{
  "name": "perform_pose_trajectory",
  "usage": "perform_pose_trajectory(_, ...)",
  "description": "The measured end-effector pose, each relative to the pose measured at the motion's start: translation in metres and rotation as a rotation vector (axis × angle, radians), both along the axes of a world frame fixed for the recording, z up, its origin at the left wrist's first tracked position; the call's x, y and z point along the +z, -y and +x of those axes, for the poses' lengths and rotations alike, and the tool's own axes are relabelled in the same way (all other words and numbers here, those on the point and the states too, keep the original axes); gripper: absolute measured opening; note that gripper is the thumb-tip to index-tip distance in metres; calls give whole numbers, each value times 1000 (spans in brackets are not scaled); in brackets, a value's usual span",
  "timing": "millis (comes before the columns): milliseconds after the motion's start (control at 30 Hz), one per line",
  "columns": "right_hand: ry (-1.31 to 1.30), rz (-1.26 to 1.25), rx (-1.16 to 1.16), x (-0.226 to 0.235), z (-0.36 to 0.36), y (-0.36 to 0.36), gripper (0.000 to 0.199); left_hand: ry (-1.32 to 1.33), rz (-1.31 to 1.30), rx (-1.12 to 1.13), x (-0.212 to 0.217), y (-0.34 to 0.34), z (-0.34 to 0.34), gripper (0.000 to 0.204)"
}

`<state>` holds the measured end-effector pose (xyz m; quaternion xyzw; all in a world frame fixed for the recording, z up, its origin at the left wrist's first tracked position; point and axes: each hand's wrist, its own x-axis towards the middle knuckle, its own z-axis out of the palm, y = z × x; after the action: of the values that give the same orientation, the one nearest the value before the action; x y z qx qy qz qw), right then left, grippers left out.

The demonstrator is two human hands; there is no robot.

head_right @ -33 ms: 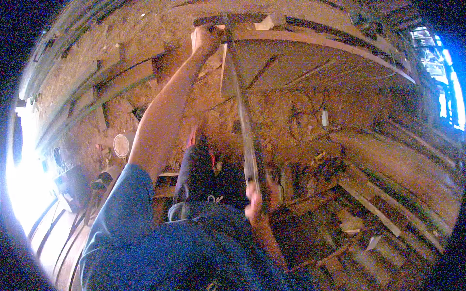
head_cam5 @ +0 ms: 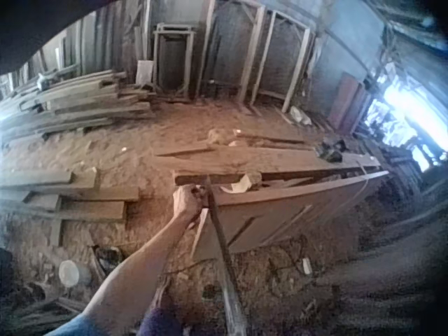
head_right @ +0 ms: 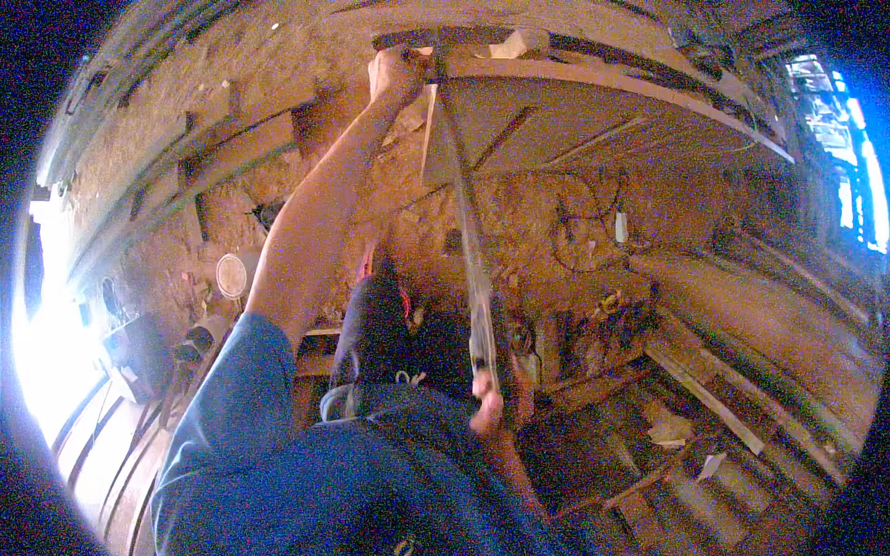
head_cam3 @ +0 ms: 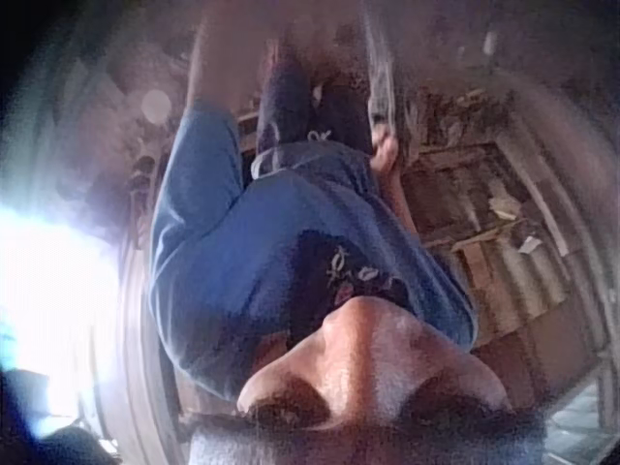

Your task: The person hammers nails into a wooden door frame, uses a jigsaw to cut a decorative edge on a door panel, marks a piece of wood with a square and pencil, and saws the wood with a hand saw. The person works in a cluttered woodworking shop.

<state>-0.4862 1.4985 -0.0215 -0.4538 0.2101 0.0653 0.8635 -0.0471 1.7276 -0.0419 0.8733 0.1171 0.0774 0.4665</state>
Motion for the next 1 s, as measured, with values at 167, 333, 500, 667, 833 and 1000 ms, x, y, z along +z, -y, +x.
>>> perform_pose_trajectory(167, 12, -483, 73, 0, 52, -18, 66, 54, 30, -29, 1, -9, 10, 34)
perform_pose_trajectory(333, 135, -639, 35, 21, 27, -44, 53, -5, -28, -17, -1, -5, 12, 36)
perform_pose_trajectory(500, 287, -712, -31, 22, 31, -50, 39, -33, 30, 0, 1, -7, 11, 35)
perform_pose_trajectory(667, 292, -929, -90, 18, 62, -54, 27, -12, 52, -8, 4, -6, 14, 31)
perform_pose_trajectory(833, 434, -675, -7, 12, 10, -37, 24, 20, 21, 41, 6, -4, 9, 22)
perform_pose_trajectory(1000, 265, -885, -83, 27, 69, -51, 31, 5, 66, -2, 9, -6, 6, 21)
